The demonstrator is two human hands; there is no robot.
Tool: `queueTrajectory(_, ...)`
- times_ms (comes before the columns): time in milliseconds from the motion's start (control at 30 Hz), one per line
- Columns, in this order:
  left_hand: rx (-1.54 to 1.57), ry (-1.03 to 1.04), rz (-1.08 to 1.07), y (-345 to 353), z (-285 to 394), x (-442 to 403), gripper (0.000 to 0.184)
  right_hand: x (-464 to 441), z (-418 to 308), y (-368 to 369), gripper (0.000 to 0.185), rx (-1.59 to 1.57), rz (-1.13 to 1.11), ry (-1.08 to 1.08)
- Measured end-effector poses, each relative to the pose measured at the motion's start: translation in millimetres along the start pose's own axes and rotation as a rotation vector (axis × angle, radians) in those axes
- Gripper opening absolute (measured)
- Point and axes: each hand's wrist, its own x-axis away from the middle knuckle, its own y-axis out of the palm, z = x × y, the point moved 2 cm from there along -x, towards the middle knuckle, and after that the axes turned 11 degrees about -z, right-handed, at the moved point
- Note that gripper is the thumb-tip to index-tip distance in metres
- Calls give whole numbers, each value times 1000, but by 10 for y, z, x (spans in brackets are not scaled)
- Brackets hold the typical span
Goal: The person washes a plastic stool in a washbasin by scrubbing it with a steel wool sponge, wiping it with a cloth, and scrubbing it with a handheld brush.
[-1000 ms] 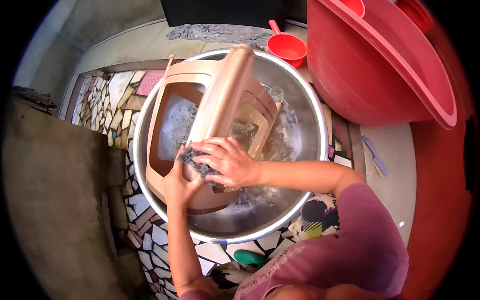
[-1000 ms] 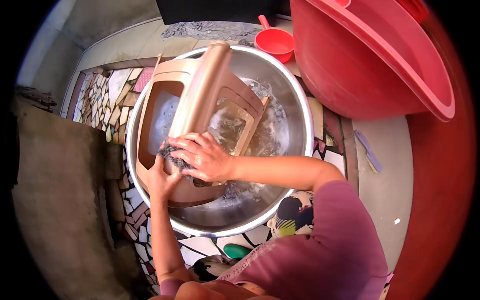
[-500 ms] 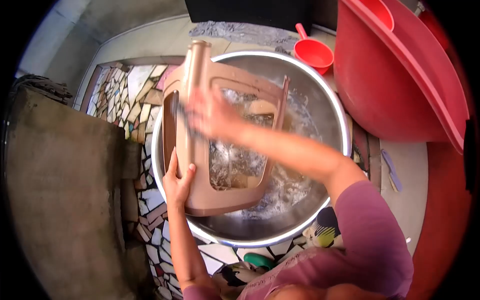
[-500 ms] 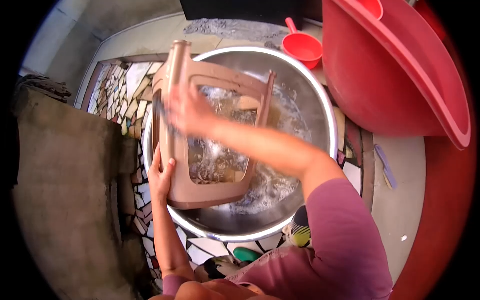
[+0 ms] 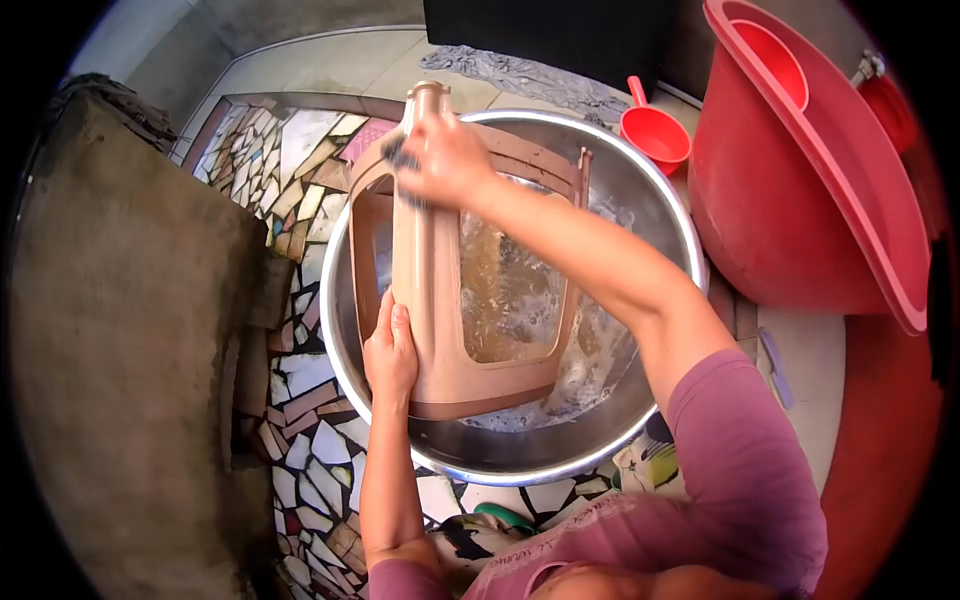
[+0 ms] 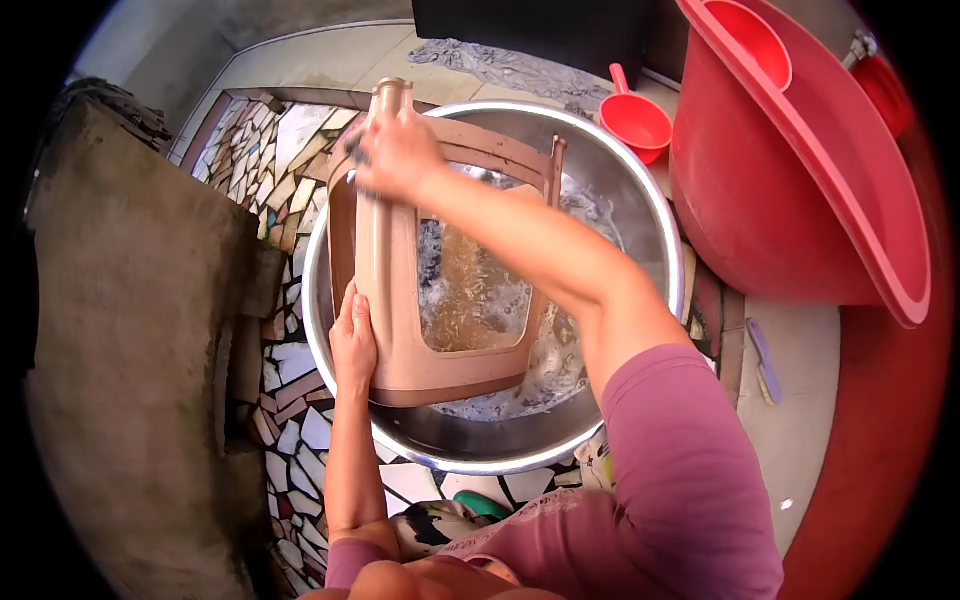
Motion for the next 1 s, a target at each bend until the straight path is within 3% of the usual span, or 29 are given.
queueTrajectory(33,-27,-10,26,28,-66,2,43,218,-271,1,34,-31,-195,4)
queueTrajectory(67,24,48,75,52,-197,-36,42,551,-526,-10,28,-42,-170,-197)
queueTrajectory(133,155,36,75,36,-242,-23,42,983,-922,-84,33,-183,-280,-312)
queueTrajectory(233,68,35,84,26,-95,91,37,460,-645,13,33,63,-389,-185)
queueTrajectory(300,53,21,71,108,105,210,33,-360,53,-40,36,125,-365,197)
queueTrajectory(367,-49,41,47,271,150,255,30,-472,330,-405,40,299,-272,160)
queueTrajectory(433,-68,24,4,328,178,251,28,3,229,-446,40,343,-174,158)
queueTrajectory(567,-131,76,-68,638,438,335,27,1234,-424,-631,33,165,-344,-109)
queueTrajectory(600,-125,99,-86,713,482,364,27,1230,-265,-676,33,181,-348,-88)
queueTrajectory(667,-129,121,-123,801,486,441,27,1055,428,-706,37,239,-264,165)
queueTrajectory(700,-147,126,-131,826,503,478,27,897,838,-736,37,313,-58,190)
queueTrajectory(767,-173,139,-142,872,512,481,26,607,1475,-832,37,390,-54,363)
queueTrajectory(900,-309,150,-119,890,482,464,25,913,1318,-463,43,328,-7,470)
queueTrajectory(967,-337,136,-164,922,465,534,25,1358,1005,-486,44,230,91,296)
queueTrajectory(1000,-371,167,-160,971,462,558,25,1583,835,-555,43,176,0,293)
